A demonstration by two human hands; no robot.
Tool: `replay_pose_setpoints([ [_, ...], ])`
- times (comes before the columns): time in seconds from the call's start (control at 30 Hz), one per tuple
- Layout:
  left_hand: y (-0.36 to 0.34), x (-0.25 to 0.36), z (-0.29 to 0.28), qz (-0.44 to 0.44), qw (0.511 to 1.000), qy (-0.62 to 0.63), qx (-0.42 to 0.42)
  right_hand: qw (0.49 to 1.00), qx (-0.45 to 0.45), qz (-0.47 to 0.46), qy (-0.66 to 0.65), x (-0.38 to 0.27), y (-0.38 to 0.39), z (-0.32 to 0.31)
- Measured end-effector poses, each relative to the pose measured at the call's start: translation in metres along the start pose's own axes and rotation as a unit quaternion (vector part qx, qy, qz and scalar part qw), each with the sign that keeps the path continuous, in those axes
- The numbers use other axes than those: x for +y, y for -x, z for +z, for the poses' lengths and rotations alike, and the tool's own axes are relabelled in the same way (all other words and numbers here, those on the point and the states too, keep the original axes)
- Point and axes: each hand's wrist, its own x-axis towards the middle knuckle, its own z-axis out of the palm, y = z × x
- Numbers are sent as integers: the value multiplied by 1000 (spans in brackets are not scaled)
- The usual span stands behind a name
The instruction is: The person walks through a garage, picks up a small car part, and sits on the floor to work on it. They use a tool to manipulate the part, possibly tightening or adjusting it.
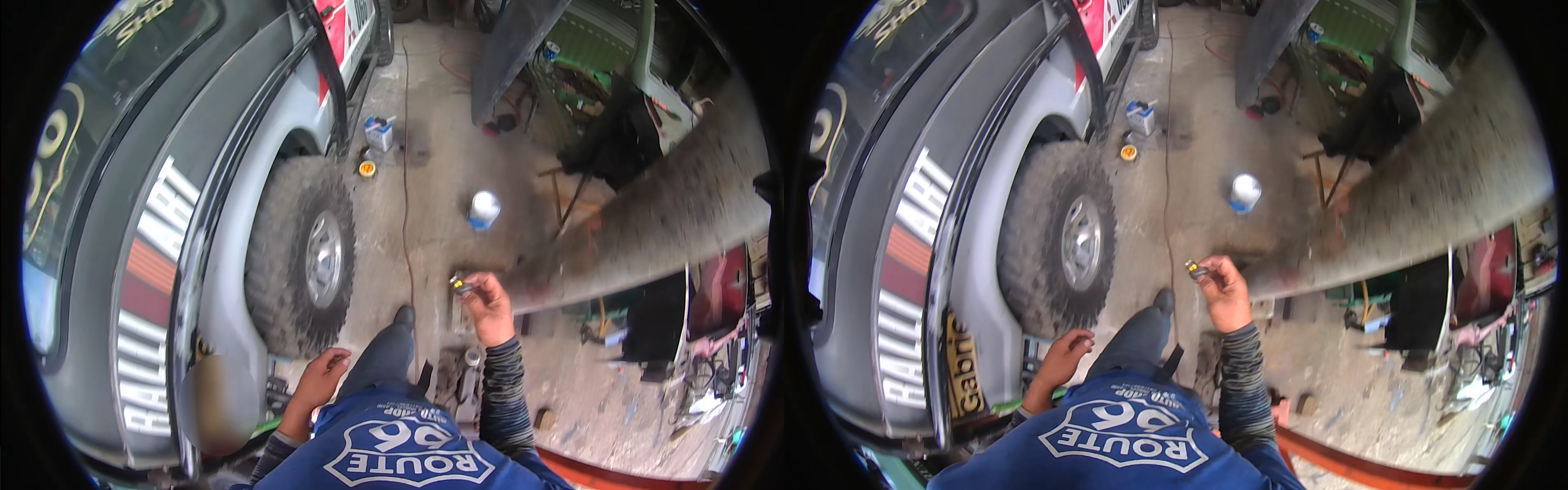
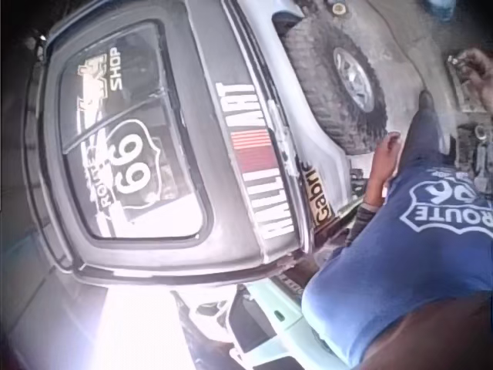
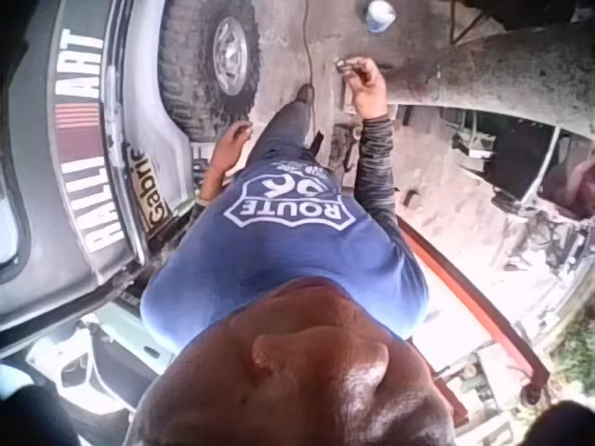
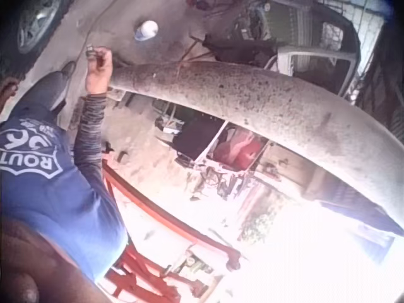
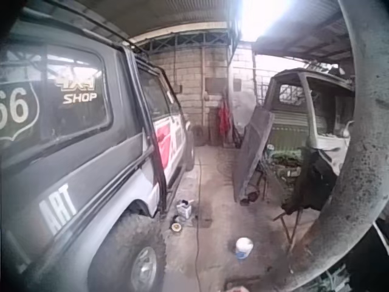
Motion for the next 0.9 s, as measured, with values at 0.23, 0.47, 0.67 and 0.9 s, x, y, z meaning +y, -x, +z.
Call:
replay_pose_setpoints([
  [0.23,-268,128,-1,61,997,-49,-17,997,74,36,-8,16,-226,-69],
  [0.47,-503,364,6,212,969,-82,-100,975,219,21,-21,-11,-387,-148],
  [0.67,-736,436,5,257,953,-121,-101,965,257,22,-39,16,-544,-197],
  [0.9,-967,243,-68,-75,911,-402,-47,981,182,41,-46,27,-833,-242],
])
